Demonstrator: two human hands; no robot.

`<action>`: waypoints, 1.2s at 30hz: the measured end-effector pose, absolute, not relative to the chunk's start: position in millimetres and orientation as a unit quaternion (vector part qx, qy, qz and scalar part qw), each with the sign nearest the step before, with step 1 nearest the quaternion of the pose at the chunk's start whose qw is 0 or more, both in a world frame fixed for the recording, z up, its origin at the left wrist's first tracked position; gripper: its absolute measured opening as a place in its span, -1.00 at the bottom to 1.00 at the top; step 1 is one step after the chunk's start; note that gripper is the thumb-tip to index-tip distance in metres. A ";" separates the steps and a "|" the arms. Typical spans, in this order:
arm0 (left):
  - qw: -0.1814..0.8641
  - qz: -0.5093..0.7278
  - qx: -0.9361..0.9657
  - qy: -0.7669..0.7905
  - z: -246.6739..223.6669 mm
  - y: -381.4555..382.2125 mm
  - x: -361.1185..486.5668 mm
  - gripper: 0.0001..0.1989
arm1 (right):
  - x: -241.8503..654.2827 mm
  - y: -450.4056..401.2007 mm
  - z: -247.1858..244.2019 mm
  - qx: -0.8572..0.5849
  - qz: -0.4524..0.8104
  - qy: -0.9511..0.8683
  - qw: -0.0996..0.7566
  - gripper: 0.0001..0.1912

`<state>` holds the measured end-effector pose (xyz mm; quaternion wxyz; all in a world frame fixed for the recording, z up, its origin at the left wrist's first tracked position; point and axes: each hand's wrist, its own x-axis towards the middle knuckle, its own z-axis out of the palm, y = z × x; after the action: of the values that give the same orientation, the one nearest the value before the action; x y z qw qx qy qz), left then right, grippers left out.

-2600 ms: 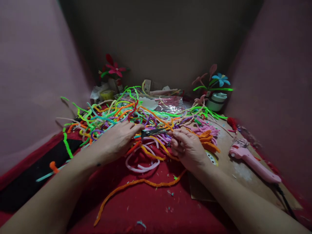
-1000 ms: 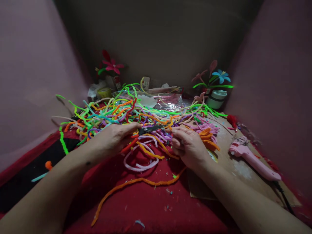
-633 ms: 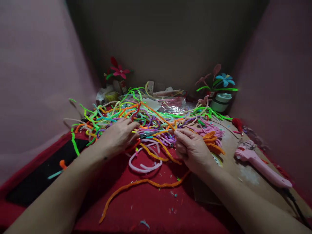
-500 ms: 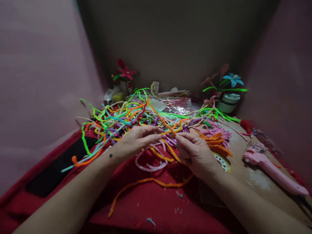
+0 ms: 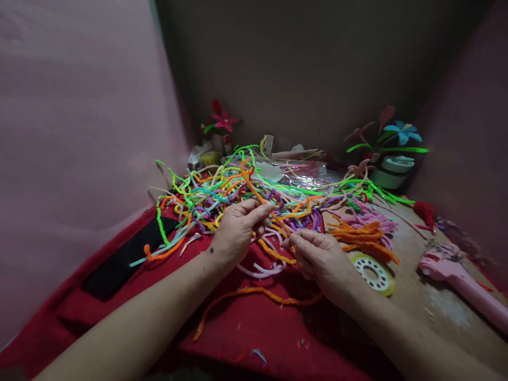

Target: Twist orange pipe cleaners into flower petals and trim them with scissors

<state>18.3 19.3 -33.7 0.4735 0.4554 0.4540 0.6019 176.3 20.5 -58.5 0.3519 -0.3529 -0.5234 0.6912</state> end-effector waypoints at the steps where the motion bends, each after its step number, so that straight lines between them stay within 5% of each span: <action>1: 0.474 0.615 0.445 0.445 -32.8 20.8 16.3 -0.80 | 176.4 20.4 -58.5 -0.356 0.692 -0.523 0.349 -0.74; 12: 0.501 0.730 0.305 0.352 -22.1 38.8 -10.6 -0.96 | 175.5 20.3 -58.5 -0.373 0.691 -0.532 0.316 -0.71; 20: 0.489 0.778 0.220 0.326 -18.9 45.8 -31.1 -0.88 | 175.9 22.0 -61.9 -0.358 0.723 -0.523 0.274 -0.74; 36: 0.526 0.759 0.233 0.304 -16.3 49.6 -45.4 -0.80 | 175.9 15.9 -55.8 -0.383 0.552 -0.703 0.233 -0.81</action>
<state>-45.4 49.6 -16.3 0.5265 0.2326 0.3038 0.7593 175.9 15.9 -55.8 0.2332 -0.3833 -0.7025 0.5525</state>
